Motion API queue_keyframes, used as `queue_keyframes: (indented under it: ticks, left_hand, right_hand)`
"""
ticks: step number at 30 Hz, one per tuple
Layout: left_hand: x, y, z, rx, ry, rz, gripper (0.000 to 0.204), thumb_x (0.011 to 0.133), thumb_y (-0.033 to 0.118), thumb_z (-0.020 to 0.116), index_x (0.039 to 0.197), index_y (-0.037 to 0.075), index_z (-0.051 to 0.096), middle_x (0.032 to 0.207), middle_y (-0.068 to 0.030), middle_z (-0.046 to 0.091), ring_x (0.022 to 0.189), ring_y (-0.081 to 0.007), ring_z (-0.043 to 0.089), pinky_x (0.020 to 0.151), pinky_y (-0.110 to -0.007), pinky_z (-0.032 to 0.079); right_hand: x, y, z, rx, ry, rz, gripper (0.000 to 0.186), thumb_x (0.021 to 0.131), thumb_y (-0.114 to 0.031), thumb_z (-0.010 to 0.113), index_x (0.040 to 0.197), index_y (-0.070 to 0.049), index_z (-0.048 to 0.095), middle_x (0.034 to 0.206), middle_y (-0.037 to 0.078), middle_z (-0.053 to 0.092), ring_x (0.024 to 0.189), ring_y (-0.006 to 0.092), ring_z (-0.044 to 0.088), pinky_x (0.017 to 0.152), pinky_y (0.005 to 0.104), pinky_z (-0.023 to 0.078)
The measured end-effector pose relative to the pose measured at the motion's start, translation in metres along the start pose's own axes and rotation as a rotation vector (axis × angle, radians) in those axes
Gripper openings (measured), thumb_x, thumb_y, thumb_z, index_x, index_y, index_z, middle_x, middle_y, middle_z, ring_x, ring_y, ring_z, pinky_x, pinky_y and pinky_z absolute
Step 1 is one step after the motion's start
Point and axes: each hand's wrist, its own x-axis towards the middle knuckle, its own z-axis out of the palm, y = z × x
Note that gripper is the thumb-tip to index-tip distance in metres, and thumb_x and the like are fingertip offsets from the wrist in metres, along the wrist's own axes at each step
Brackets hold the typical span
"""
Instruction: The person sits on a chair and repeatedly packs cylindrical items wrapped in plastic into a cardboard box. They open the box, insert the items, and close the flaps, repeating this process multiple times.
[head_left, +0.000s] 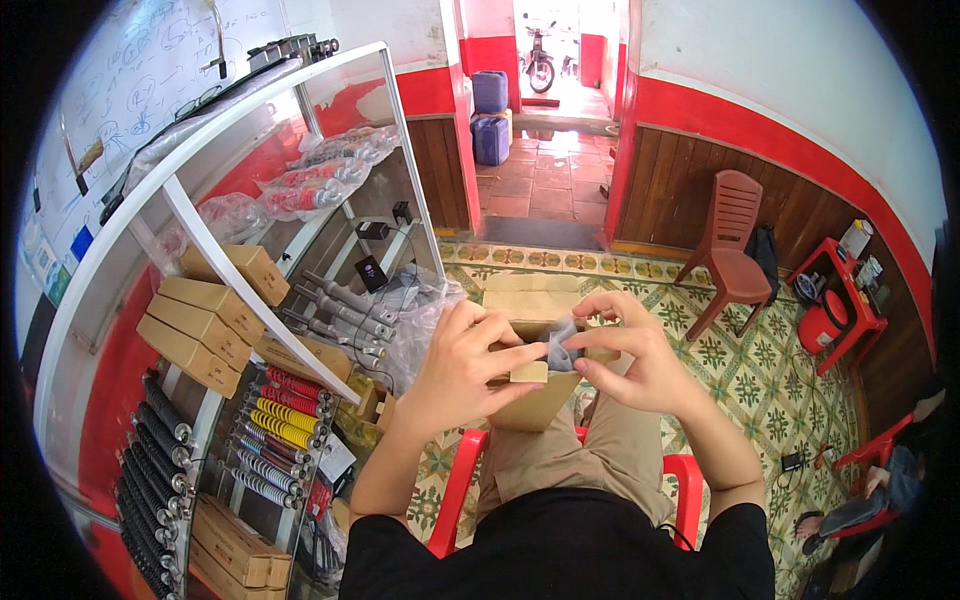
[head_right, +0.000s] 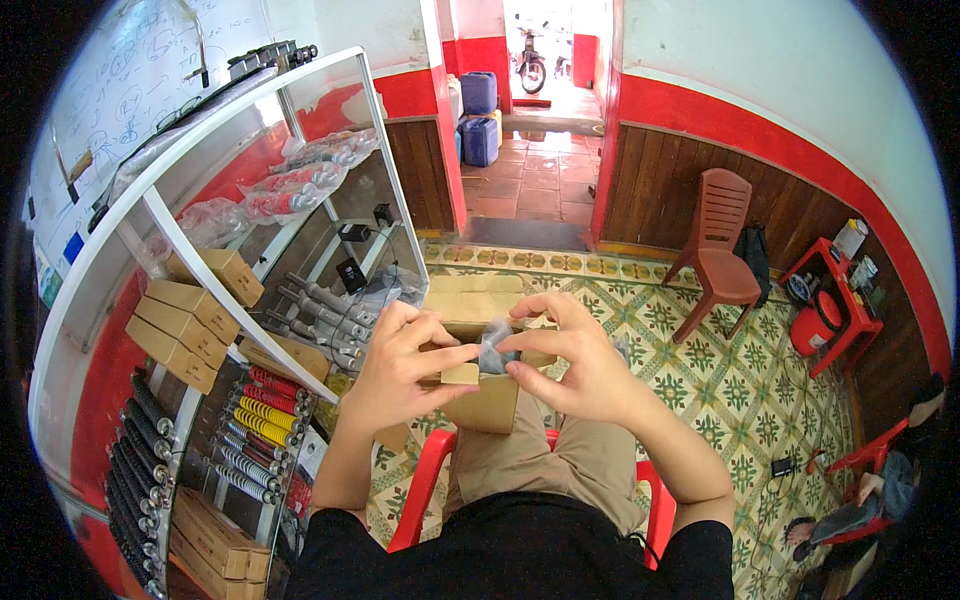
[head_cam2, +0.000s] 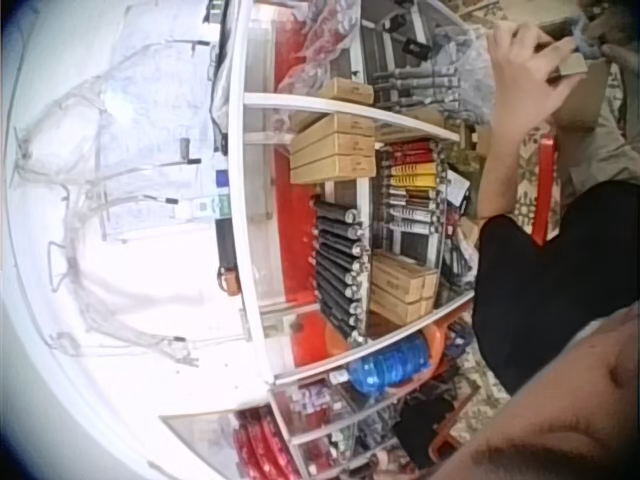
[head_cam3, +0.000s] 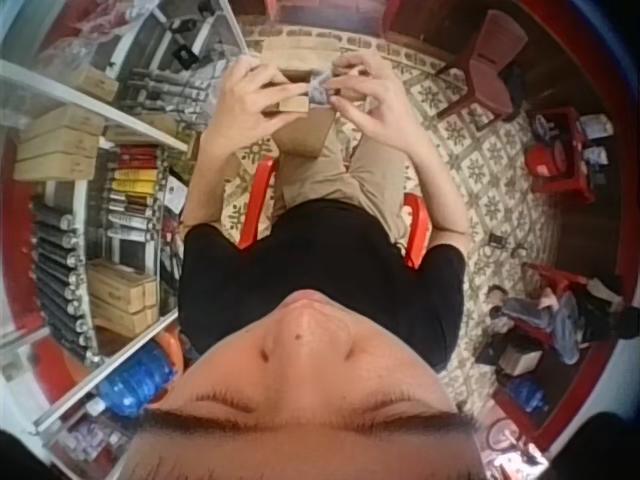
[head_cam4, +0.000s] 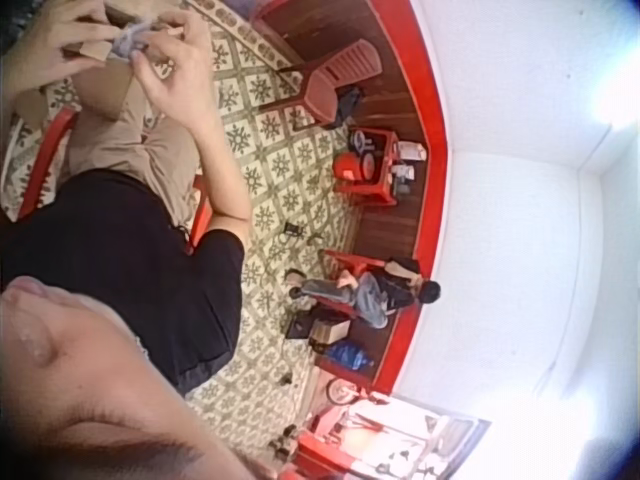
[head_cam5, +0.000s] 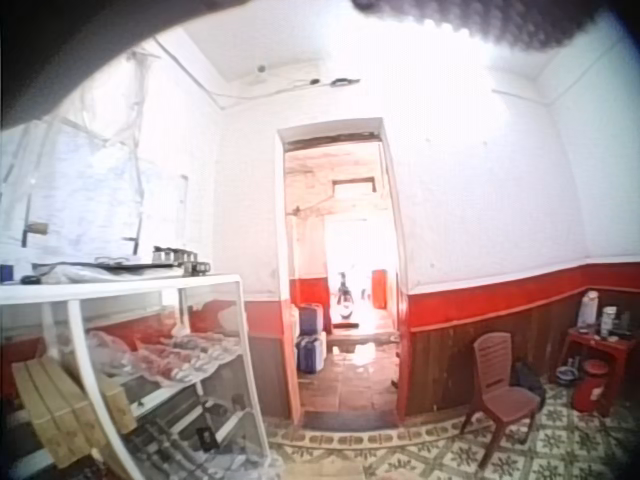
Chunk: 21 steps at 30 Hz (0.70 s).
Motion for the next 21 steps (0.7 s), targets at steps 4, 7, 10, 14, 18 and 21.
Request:
queue_keyframes:
  ticks: [4, 7, 10, 14, 18, 21]
  left_hand:
    - [0.003, 0.001, -0.002, 0.008, -0.037, 0.027, 0.046, 0.066, 0.03, 0.085, 0.109, 0.018, 0.076, 0.092, 0.0013, 0.057, 0.095, -0.0244, 0.049, 0.086, -0.041, 0.04]
    - [0.004, 0.001, -0.002, 0.014, -0.059, 0.022, 0.044, 0.068, 0.03, 0.084, 0.109, 0.018, 0.076, 0.093, 0.0011, 0.057, 0.095, -0.0242, 0.049, 0.086, -0.041, 0.039]
    - [0.007, 0.003, -0.004, 0.029, -0.071, 0.027, 0.042, 0.069, 0.03, 0.084, 0.109, 0.018, 0.075, 0.093, 0.0007, 0.056, 0.095, -0.024, 0.049, 0.086, -0.041, 0.038]
    - [0.008, 0.004, -0.001, 0.044, -0.036, 0.032, 0.042, 0.068, 0.032, 0.085, 0.106, 0.018, 0.076, 0.091, 0.0009, 0.058, 0.094, -0.0244, 0.05, 0.084, -0.04, 0.039]
    - [0.008, 0.006, 0.005, 0.037, 0.014, -0.043, 0.046, 0.067, 0.034, 0.085, 0.109, 0.018, 0.074, 0.09, 0.0007, 0.06, 0.094, -0.0252, 0.052, 0.084, -0.041, 0.039]
    - [0.005, 0.004, 0.01, 0.067, 0.03, -0.023, 0.047, 0.068, 0.033, 0.084, 0.111, 0.019, 0.073, 0.091, 0.0002, 0.06, 0.097, -0.0262, 0.053, 0.086, -0.042, 0.04]
  right_hand:
    - [0.004, -0.002, -0.003, -0.011, -0.022, -0.006, 0.022, 0.075, -0.019, 0.081, 0.094, -0.009, 0.077, 0.112, 0.012, 0.062, 0.109, 0.0311, 0.057, 0.095, 0.0424, 0.043]
    - [0.009, -0.007, -0.003, -0.041, -0.022, 0.025, 0.021, 0.073, -0.019, 0.083, 0.09, -0.01, 0.077, 0.109, 0.009, 0.066, 0.105, 0.0294, 0.058, 0.093, 0.0408, 0.044]
    - [0.014, -0.005, 0.0, -0.048, 0.012, 0.085, 0.016, 0.072, -0.016, 0.082, 0.086, -0.011, 0.077, 0.102, 0.005, 0.071, 0.099, 0.0272, 0.059, 0.092, 0.0397, 0.044]
    - [0.021, -0.01, 0.0, -0.046, 0.016, 0.114, 0.012, 0.072, -0.01, 0.079, 0.083, -0.012, 0.076, 0.09, 0.003, 0.074, 0.091, 0.0248, 0.062, 0.088, 0.0385, 0.047]
    - [0.022, -0.01, 0.003, -0.031, 0.028, 0.176, 0.02, 0.072, -0.006, 0.076, 0.091, -0.01, 0.076, 0.085, 0.004, 0.074, 0.086, 0.0249, 0.063, 0.083, 0.0384, 0.05]
    - [0.025, -0.01, 0.006, -0.012, 0.074, 0.172, 0.028, 0.072, -0.002, 0.073, 0.099, -0.008, 0.075, 0.084, 0.005, 0.074, 0.082, 0.0255, 0.064, 0.078, 0.0382, 0.052]
